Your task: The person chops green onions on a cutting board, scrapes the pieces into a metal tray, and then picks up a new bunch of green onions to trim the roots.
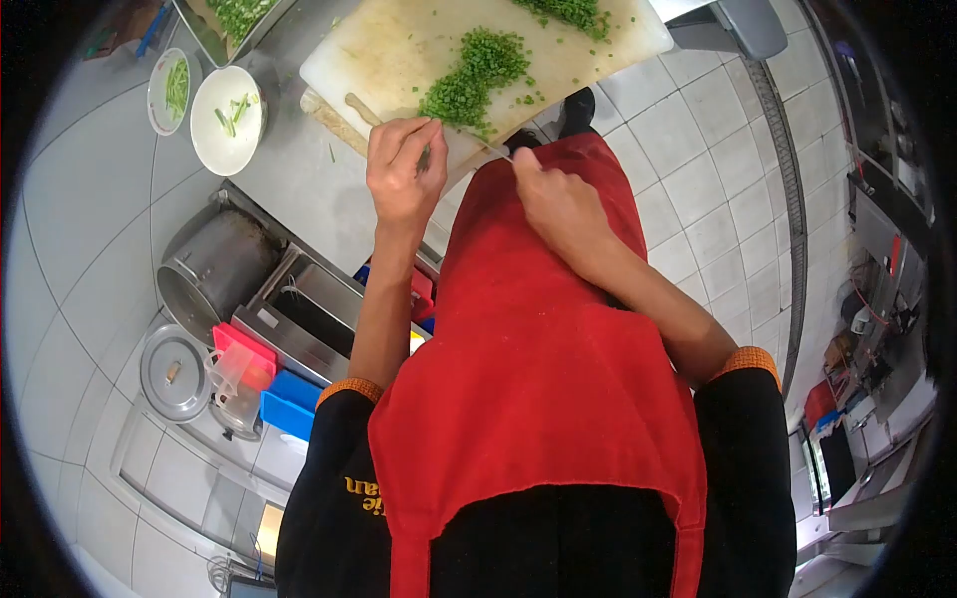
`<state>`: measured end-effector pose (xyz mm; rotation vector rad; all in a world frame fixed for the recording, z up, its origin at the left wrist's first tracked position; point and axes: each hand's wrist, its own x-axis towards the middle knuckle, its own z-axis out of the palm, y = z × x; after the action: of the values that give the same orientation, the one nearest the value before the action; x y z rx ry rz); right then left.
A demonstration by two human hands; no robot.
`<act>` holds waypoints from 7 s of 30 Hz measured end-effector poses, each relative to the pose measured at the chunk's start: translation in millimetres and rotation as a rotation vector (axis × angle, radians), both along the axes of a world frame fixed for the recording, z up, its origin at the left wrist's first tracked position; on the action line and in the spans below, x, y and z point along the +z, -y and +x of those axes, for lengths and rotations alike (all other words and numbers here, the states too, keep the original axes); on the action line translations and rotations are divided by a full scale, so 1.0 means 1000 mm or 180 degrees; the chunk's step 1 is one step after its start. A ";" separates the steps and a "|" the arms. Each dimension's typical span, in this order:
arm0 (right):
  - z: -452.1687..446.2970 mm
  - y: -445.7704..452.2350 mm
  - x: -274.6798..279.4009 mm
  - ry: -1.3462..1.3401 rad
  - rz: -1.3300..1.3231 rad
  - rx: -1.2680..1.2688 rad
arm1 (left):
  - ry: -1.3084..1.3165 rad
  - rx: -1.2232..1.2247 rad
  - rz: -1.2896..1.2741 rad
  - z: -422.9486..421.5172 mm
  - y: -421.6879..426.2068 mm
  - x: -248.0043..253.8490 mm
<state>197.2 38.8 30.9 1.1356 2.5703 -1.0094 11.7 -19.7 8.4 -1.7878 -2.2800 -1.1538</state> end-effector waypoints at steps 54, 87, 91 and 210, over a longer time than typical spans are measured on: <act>-0.030 0.002 0.004 -0.0018 -0.0174 -0.0046 | 0.0024 0.0034 -0.0211 -0.002 0.006 0.005; -0.030 0.009 -0.001 -0.0176 -0.0021 -0.0137 | 0.0111 0.0169 -0.0157 0.000 0.010 0.003; -0.003 0.009 0.004 0.0075 -0.0125 0.0001 | 0.0086 0.0321 -0.0150 0.003 0.013 0.004; -0.002 0.010 0.018 0.0075 -0.0601 0.0204 | -0.0638 0.1028 -0.0759 0.005 0.037 0.009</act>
<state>195.4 29.1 49.3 1.0043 2.4159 -1.1863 16.5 -57.2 17.5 -1.4393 -2.5407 -0.6465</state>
